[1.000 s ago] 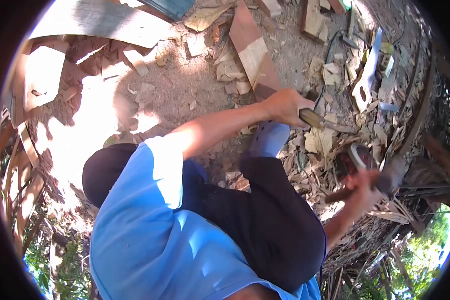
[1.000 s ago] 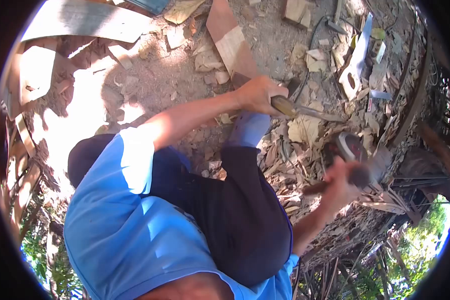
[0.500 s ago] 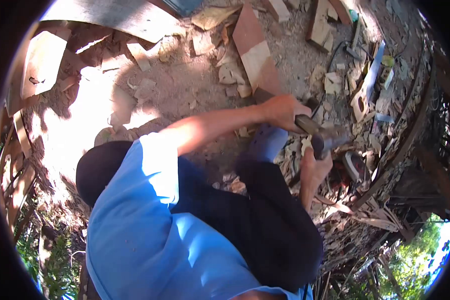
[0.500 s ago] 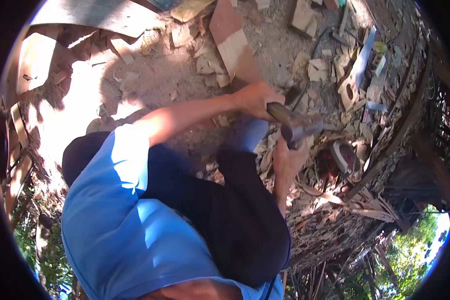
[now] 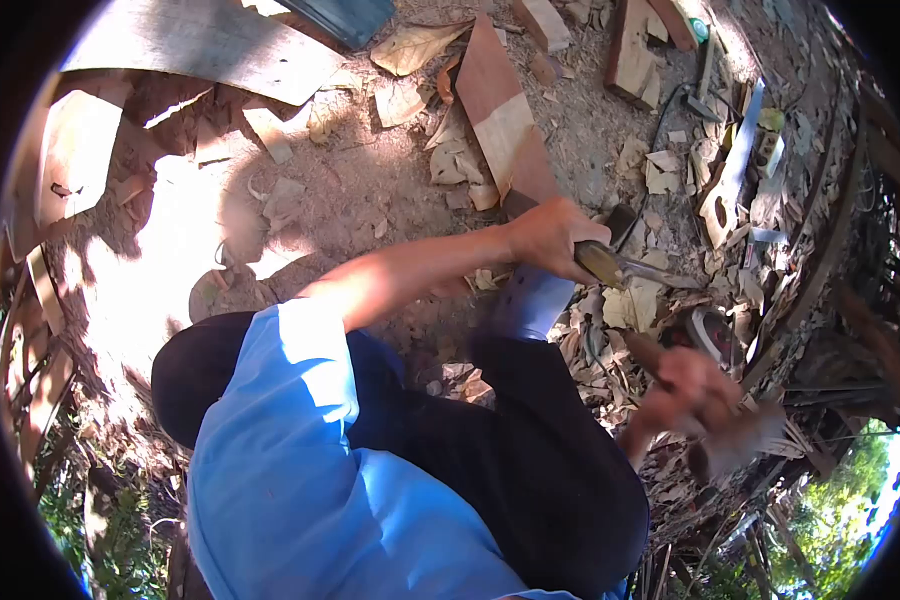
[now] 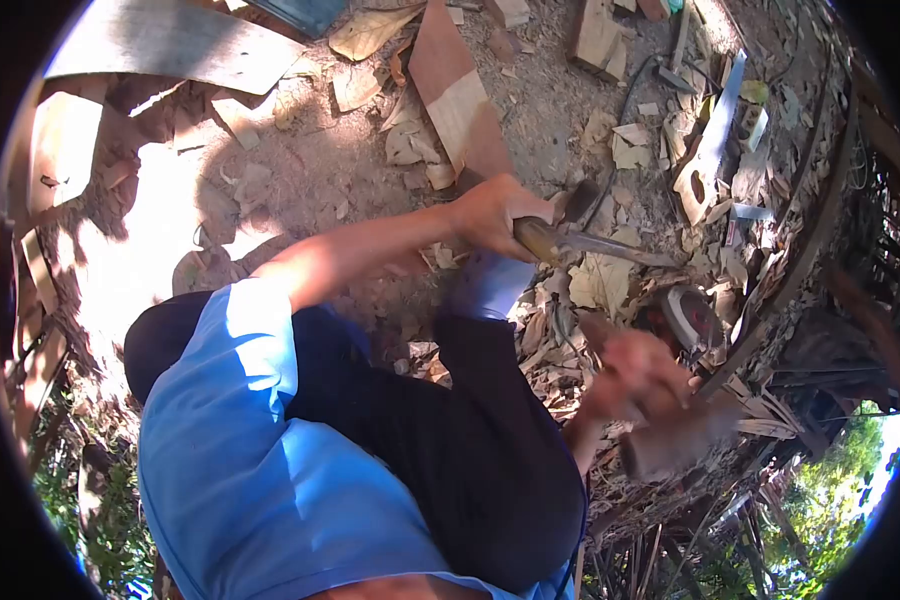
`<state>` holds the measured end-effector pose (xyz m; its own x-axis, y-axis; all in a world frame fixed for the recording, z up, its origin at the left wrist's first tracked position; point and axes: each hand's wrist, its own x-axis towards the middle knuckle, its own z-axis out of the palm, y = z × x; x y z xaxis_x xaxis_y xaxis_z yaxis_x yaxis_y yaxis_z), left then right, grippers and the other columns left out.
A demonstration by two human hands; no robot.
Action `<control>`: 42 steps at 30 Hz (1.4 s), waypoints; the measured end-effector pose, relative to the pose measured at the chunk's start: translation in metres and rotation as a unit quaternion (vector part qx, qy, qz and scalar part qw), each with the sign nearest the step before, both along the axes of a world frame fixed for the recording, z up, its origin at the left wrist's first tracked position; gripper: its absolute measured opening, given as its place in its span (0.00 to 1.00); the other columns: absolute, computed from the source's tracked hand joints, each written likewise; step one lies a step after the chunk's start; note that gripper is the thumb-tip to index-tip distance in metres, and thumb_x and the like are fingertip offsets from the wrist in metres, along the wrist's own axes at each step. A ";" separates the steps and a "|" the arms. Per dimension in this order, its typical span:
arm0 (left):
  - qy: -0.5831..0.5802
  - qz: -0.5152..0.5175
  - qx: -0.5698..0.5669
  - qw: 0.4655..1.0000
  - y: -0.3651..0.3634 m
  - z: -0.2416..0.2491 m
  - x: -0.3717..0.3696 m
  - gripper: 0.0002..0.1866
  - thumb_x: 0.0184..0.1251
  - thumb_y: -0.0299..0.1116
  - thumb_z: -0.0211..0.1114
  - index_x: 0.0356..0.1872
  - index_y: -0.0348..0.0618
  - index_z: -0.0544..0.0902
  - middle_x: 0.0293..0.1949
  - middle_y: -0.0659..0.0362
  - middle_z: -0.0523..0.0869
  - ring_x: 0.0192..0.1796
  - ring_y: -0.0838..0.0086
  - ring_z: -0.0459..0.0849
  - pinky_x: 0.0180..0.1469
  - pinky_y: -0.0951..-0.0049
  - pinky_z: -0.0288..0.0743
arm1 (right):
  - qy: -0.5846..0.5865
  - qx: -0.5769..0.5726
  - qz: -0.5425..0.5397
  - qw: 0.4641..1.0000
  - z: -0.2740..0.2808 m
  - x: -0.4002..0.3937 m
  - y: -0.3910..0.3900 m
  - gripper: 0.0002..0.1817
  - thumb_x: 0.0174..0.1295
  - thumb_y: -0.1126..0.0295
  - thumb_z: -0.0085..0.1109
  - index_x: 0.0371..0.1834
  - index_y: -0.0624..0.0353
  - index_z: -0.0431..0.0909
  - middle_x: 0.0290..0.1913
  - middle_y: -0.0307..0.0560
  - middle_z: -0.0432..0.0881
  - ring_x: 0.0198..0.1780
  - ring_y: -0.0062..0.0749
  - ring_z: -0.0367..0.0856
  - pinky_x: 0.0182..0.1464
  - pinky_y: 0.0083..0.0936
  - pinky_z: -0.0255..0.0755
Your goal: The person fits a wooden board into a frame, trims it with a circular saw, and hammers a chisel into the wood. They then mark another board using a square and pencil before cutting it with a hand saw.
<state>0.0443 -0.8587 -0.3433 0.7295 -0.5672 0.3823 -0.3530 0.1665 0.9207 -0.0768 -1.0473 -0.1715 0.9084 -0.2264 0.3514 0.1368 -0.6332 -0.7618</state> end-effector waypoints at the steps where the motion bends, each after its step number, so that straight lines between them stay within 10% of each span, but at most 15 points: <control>1: 0.008 0.002 0.001 1.000 0.000 0.001 -0.004 0.18 0.51 0.41 0.80 0.30 0.45 0.79 0.24 0.55 0.82 0.28 0.56 0.83 0.29 0.63 0.72 | 0.186 -0.184 0.041 0.964 -0.045 -0.004 0.008 0.11 0.61 0.66 0.62 0.29 0.61 0.74 0.22 0.38 0.75 0.21 0.33 0.70 0.28 0.25 0.68; 3: 0.018 -0.015 0.016 1.000 0.000 -0.004 -0.033 0.18 0.50 0.42 0.80 0.30 0.45 0.79 0.24 0.56 0.82 0.28 0.57 0.83 0.29 0.62 0.72 | 0.303 0.049 -0.070 0.949 -0.067 0.001 0.034 0.07 0.61 0.72 0.66 0.35 0.64 0.78 0.26 0.36 0.79 0.24 0.21 0.71 0.31 0.22 0.68; 12: -0.088 0.018 0.016 0.996 -0.019 0.041 -0.021 0.19 0.48 0.47 0.80 0.29 0.48 0.79 0.25 0.58 0.80 0.29 0.57 0.82 0.29 0.59 0.72 | -0.091 0.298 -0.158 0.937 0.058 0.019 -0.015 0.09 0.60 0.82 0.55 0.34 0.56 0.66 0.21 0.39 0.68 0.20 0.23 0.69 0.27 0.24 0.71; 33: -0.019 0.088 0.068 0.994 -0.024 0.016 0.002 0.19 0.46 0.46 0.80 0.26 0.48 0.79 0.23 0.56 0.81 0.28 0.56 0.83 0.30 0.60 0.73 | -0.020 0.233 -0.136 0.963 0.040 0.016 -0.004 0.09 0.62 0.79 0.59 0.30 0.57 0.68 0.21 0.38 0.67 0.21 0.22 0.68 0.26 0.21 0.68; 38: -0.023 0.051 0.076 0.996 -0.024 0.012 0.009 0.19 0.47 0.47 0.81 0.26 0.48 0.79 0.22 0.56 0.81 0.27 0.56 0.82 0.29 0.61 0.72 | -0.143 0.265 -0.153 0.941 0.114 0.012 -0.057 0.05 0.63 0.76 0.55 0.34 0.57 0.69 0.21 0.38 0.68 0.21 0.23 0.68 0.29 0.24 0.69; 42: -0.047 0.046 0.087 0.994 -0.024 0.005 0.005 0.20 0.47 0.47 0.81 0.27 0.48 0.79 0.23 0.57 0.81 0.27 0.56 0.82 0.29 0.60 0.72 | -0.241 0.255 -0.120 0.929 0.221 -0.013 -0.106 0.18 0.64 0.71 0.52 0.16 0.49 0.62 0.18 0.36 0.66 0.22 0.25 0.65 0.34 0.28 0.65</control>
<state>0.0492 -0.8832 -0.3378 0.7462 -0.5636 0.3544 -0.4461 -0.0281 0.8946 -0.0895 -1.1535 0.0496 0.5752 -0.6515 0.4946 0.4408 -0.2624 -0.8584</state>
